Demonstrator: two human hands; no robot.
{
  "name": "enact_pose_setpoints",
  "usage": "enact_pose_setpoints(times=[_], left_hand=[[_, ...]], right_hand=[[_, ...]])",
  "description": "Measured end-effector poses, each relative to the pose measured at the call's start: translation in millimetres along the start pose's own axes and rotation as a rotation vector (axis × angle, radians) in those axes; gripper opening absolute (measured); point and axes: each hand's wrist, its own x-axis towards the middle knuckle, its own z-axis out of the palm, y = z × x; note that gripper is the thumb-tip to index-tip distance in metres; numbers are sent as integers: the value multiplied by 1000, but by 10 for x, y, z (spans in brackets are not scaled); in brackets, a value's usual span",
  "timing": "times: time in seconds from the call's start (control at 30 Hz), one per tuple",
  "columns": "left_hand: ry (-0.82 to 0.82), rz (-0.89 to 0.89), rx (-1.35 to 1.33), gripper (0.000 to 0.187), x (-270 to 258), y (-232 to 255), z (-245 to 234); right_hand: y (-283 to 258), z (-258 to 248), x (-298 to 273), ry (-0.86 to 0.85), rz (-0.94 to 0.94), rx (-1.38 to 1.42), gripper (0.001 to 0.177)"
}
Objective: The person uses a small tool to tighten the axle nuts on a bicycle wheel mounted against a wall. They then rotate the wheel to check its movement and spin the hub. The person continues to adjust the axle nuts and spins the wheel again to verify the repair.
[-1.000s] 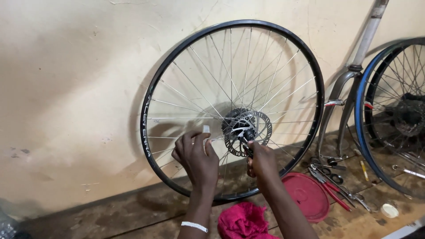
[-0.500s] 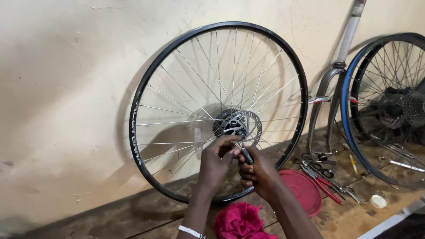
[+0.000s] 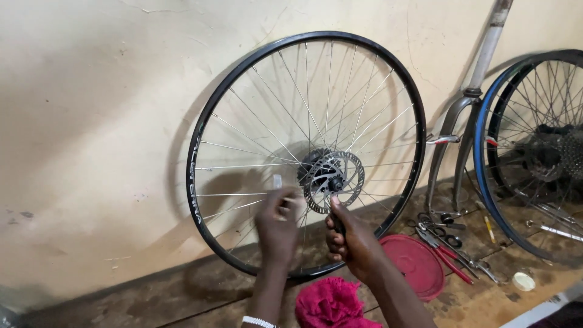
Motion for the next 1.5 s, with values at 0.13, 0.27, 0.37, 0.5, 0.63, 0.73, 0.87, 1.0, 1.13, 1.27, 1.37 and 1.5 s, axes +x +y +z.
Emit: enact_pose_setpoints(times=[0.13, 0.27, 0.37, 0.5, 0.63, 0.73, 0.87, 1.0, 1.13, 1.27, 1.37, 1.5], left_hand=[[689, 52, 532, 35, 206, 26, -514], [625, 31, 335, 46, 651, -415, -937], [402, -120, 142, 41, 629, -377, -1014], [501, -2, 272, 36, 574, -183, -886], [466, 28, 322, 39, 703, 301, -757], [438, 79, 458, 40, 841, 661, -645], [411, 161, 588, 38, 1044, 945, -492], [369, 221, 620, 32, 1142, 1154, -482], [306, 185, 596, 33, 1114, 1214, -501], [269, 170, 577, 34, 1081, 1222, -531], [255, 156, 575, 35, 1076, 1245, -543], [247, 167, 595, 34, 1047, 1252, -545]], right_hand=[[-1, -44, -17, 105, -52, -204, 27], [-21, -206, 98, 206, -301, -472, 33], [85, -361, 250, 302, -494, -667, 41], [149, -321, 294, 537, -623, -880, 29], [24, -230, 197, 575, -618, -923, 23], [-47, -170, 117, 640, -602, -951, 23], [-122, -84, 23, 661, -505, -970, 23], [-100, -13, -26, 662, -422, -977, 24], [-28, -124, 82, 651, -388, -886, 46], [-46, -59, 20, 591, -393, -628, 51], [-13, -86, 141, 581, -376, -628, 51], [-102, 1, 32, 607, -312, -793, 53]])
